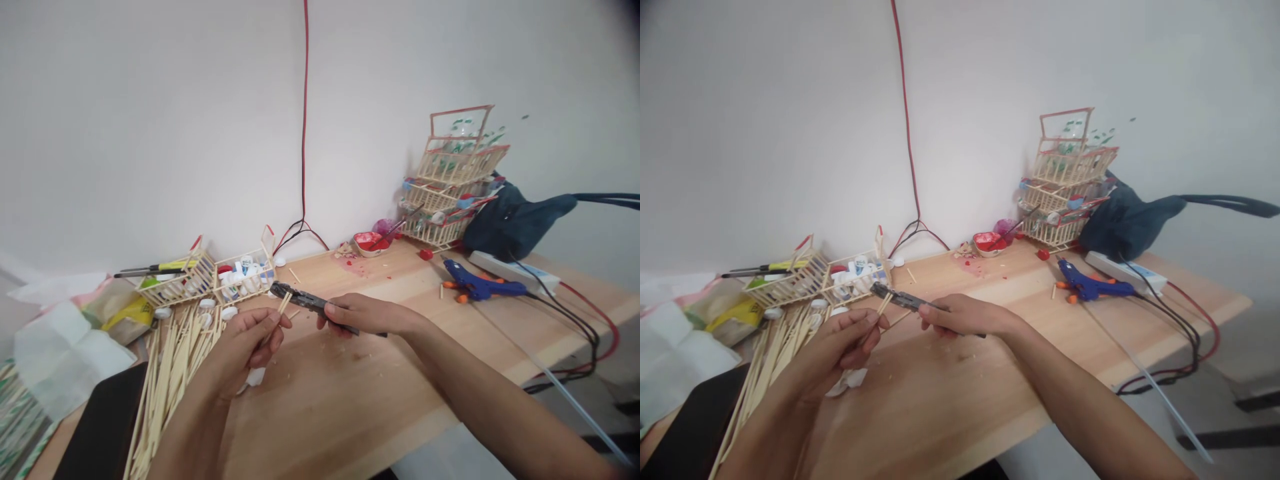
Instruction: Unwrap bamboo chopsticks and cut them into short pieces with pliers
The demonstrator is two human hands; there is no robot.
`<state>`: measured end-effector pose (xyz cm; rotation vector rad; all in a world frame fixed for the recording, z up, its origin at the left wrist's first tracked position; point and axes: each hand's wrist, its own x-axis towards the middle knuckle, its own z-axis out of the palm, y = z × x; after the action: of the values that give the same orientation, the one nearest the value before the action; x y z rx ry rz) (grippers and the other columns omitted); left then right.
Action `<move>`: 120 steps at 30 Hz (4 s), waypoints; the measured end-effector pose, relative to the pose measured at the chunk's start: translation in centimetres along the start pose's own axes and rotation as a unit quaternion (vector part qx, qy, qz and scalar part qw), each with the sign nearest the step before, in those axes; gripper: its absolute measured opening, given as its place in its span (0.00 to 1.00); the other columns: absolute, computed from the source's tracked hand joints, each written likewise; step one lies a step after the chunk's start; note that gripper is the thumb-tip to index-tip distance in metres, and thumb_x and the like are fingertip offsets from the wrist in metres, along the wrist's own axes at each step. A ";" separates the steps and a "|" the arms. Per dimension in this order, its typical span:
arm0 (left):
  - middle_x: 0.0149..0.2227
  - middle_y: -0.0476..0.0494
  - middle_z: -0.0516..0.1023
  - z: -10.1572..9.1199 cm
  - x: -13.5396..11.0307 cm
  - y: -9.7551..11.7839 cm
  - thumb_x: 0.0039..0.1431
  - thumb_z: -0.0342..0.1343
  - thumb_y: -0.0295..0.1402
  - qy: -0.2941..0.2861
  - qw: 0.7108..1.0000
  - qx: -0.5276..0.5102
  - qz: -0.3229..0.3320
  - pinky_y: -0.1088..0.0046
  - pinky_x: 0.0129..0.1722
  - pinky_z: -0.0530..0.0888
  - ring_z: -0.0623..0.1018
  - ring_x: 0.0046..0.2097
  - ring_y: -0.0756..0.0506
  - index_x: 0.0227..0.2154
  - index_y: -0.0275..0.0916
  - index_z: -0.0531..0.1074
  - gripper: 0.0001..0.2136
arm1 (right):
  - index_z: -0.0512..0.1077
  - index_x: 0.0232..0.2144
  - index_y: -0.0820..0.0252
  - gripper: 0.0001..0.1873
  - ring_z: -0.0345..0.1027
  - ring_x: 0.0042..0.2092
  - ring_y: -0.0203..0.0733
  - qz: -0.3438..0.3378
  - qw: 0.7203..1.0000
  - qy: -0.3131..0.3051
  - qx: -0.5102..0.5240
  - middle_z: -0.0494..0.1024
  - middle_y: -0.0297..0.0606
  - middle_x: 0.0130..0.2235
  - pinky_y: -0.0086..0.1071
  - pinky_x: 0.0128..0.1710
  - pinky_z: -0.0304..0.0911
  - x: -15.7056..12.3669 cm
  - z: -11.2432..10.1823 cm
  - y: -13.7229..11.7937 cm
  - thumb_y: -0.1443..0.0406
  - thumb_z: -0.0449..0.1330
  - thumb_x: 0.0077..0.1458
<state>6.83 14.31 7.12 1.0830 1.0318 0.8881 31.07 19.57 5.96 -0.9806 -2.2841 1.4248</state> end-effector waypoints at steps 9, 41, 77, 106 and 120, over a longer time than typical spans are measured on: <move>0.16 0.49 0.71 0.0 0.0 0.0 0.50 0.58 0.44 0.026 0.999 0.037 -0.005 0.79 0.15 0.44 0.54 0.13 0.58 0.29 0.32 0.74 0.16 | 0.74 0.39 0.65 0.37 0.63 0.29 0.35 0.007 0.999 0.013 -0.045 0.70 0.36 0.28 0.28 0.29 0.58 -0.4 -0.1 -0.8 0.39 0.44 0.58; 0.23 0.48 0.75 -0.2 0.1 -0.1 0.53 0.61 0.45 0.065 0.993 0.084 0.049 0.81 0.14 0.52 0.63 0.15 0.56 0.36 0.36 0.73 0.16 | 0.69 0.27 0.61 0.24 0.59 0.27 0.34 -0.031 0.948 0.210 -0.237 0.70 0.33 0.25 0.29 0.27 0.45 -0.3 0.9 -1.2 0.45 0.58 0.53; 0.25 0.46 0.76 -0.5 0.6 -1.1 0.48 0.63 0.47 0.088 0.990 0.091 0.067 0.82 0.13 0.54 0.64 0.16 0.57 0.35 0.32 0.77 0.20 | 0.66 0.21 0.63 0.32 0.55 0.25 0.33 -0.031 0.953 0.189 -0.235 0.66 0.34 0.22 0.30 0.26 0.44 1.5 3.0 1.0 0.43 0.46 0.61; 0.28 0.45 0.81 3.3 2.6 -3.5 0.44 0.69 0.42 0.033 0.993 -0.105 0.039 0.81 0.27 0.73 0.77 0.27 0.52 0.30 0.34 0.74 0.17 | 0.73 0.31 0.64 0.20 0.62 0.29 0.35 -0.077 0.955 0.264 0.113 0.70 0.33 0.26 0.28 0.29 0.58 3.0 3.1 1.3 0.50 0.61 0.50; 0.37 0.39 0.82 3.6 2.6 -4.2 0.51 0.64 0.39 -0.018 0.999 0.027 0.043 0.72 0.39 0.76 0.80 0.36 0.46 0.36 0.34 0.78 0.14 | 0.69 0.27 0.62 0.12 0.63 0.30 0.35 -0.115 0.948 0.296 -0.010 0.70 0.31 0.27 0.27 0.30 0.56 2.7 2.7 1.6 0.58 0.59 0.53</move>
<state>11.33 14.84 3.02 1.1917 0.9904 0.9120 28.23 20.02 3.02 -0.9480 -1.8866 0.8588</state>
